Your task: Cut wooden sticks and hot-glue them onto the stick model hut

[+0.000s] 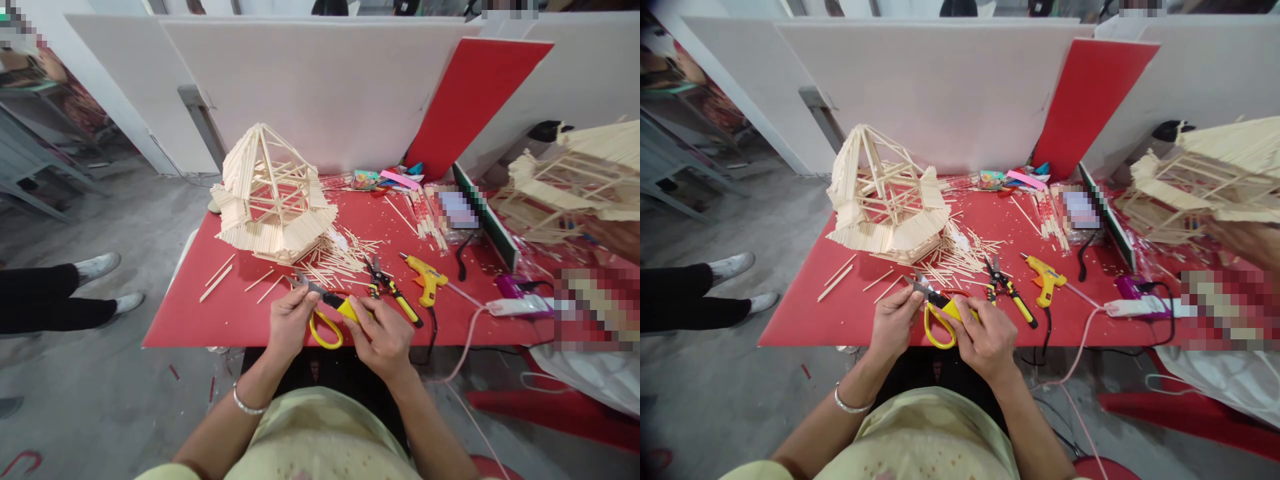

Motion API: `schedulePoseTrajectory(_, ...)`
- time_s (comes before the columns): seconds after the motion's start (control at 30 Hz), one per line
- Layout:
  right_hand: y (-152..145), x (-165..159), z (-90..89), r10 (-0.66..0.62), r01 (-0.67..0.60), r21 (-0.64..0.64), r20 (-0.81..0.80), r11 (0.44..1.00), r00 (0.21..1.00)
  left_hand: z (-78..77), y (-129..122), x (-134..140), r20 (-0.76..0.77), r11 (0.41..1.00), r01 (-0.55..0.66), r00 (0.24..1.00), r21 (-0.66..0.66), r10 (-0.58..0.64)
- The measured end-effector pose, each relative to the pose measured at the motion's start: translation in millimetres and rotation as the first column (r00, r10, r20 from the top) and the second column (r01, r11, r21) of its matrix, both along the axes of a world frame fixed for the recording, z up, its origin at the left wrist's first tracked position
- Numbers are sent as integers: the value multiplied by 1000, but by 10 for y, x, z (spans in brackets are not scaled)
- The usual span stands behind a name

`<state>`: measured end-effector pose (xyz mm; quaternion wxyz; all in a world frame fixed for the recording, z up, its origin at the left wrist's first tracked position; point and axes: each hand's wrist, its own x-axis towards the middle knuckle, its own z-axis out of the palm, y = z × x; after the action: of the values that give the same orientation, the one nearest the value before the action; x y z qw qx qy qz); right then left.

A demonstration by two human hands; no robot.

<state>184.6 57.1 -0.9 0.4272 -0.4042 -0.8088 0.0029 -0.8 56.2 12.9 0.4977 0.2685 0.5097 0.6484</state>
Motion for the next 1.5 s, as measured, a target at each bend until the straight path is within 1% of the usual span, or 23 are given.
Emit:
schedulePoseTrajectory(0.07,0,-6,-5,11,-11,-34,-14,999,1000,-12,9,6,64,999,43,997,-30,-41)
schedulePoseTrajectory(0.17,1,-17,-2,46,-51,-91,-62,995,997,-23,11,7,119,997,51,992,-59,-43)
schedulePoseTrajectory(0.23,-3,-17,1,47,-53,-90,-60,995,997,-29,1,6,119,998,43,992,-53,-36)
schedulePoseTrajectory(0.33,-12,-7,-3,12,-12,-29,-10,1000,1000,-41,-12,10,96,999,28,995,-28,-25)
schedulePoseTrajectory(0.43,-13,-4,-11,-22,22,27,17,999,1000,-40,-3,21,109,999,-8,994,-32,12)
schedulePoseTrajectory(0.5,-8,-14,-9,-20,20,8,10,1000,1000,-27,12,27,139,999,-6,990,-53,13)
schedulePoseTrajectory(0.63,-2,-46,5,45,-53,-107,-77,993,996,5,29,20,180,994,38,983,-100,-20)
schedulePoseTrajectory(0.7,-4,-53,7,62,-76,-132,-105,988,993,9,24,11,181,994,43,983,-101,-24)
schedulePoseTrajectory(0.77,-6,-53,1,55,-66,-123,-92,990,994,5,17,4,172,996,28,985,-90,-13)
schedulePoseTrajectory(0.87,-5,-48,-14,18,-21,-67,-42,998,999,-1,12,-2,148,997,0,989,-74,11)
schedulePoseTrajectory(0.97,-1,-54,-21,-6,6,-33,-10,999,1000,4,22,1,158,996,-13,987,-85,26)
schedulePoseTrajectory(1.1,7,-74,-15,39,-45,-101,-56,994,998,13,37,11,210,991,9,977,-130,19)
schedulePoseTrajectory(1.17,11,-78,-9,54,-64,-122,-82,990,995,5,33,5,203,993,15,979,-117,9)
schedulePoseTrajectory(1.27,7,-79,10,31,-36,-100,-45,994,999,-24,17,-29,132,998,8,991,-69,2)
schedulePoseTrajectory(1.4,-12,-111,17,-34,34,-5,45,999,998,-59,21,-92,41,999,7,999,-40,-6)
schedulePoseTrajectory(1.47,4,-142,-31,-106,103,43,66,994,992,-60,42,-113,45,999,15,999,-51,-13)
schedulePoseTrajectory(1.5,26,-158,-74,-162,159,53,65,986,985,-55,54,-119,55,998,24,998,-58,-21)
